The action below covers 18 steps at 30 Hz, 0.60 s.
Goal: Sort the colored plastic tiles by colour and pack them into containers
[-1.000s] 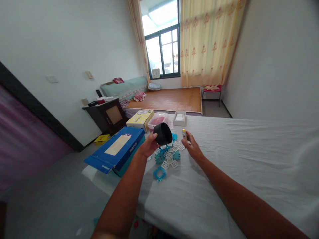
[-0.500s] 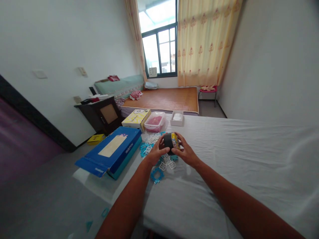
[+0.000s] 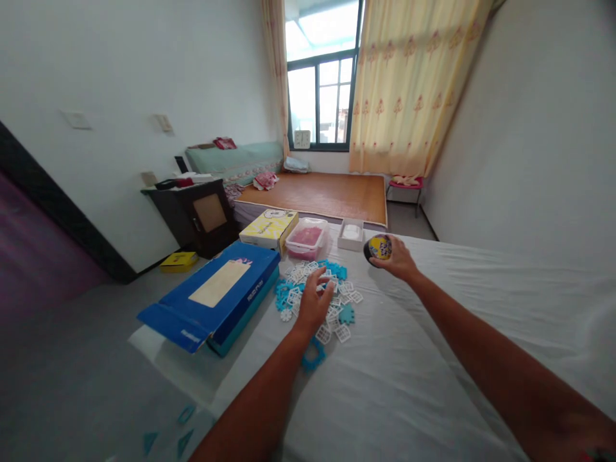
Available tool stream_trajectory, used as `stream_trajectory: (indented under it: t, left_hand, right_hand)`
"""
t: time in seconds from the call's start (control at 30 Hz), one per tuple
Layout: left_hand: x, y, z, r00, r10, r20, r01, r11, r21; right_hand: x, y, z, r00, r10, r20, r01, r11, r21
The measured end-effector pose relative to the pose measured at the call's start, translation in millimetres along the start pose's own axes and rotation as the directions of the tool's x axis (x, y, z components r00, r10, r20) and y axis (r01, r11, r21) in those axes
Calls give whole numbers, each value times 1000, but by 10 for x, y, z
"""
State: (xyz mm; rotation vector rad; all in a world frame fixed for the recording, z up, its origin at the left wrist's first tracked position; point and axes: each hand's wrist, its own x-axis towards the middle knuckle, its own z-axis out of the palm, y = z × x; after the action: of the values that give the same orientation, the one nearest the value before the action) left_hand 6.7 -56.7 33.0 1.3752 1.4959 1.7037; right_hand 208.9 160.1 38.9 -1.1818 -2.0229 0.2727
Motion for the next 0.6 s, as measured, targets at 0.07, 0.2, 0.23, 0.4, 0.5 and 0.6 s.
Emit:
stream_trajectory:
  t: [0.07, 0.2, 0.23, 0.4, 0.5, 0.6]
  left_hand:
    - [-29, -15, 12, 996, 86, 5, -86, 991, 107]
    - [-100, -16, 21, 951, 280, 128, -306, 913, 271]
    - [-113, -17, 22, 937, 315, 152, -348, 889, 299]
    - [-144, -29, 60, 897, 382, 221, -439, 822, 364]
    - [-149, -12, 96, 879, 400, 260, -474, 800, 369]
    - [-152, 37, 112, 859, 425, 286, -508, 782, 362]
  right_hand:
    - [280, 315, 73, 993, 118, 21, -114, 985, -127]
    - [608, 638, 317, 967, 255, -9, -251, 943, -221]
    - [661, 656, 390, 960, 281, -12, -276, 932, -236]
    - [870, 583, 704, 946, 317, 69, -289, 920, -266]
    - [948, 443, 776, 969, 230, 89, -205, 951, -230]
    - [944, 98, 796, 996, 86, -33, -91, 973, -210]
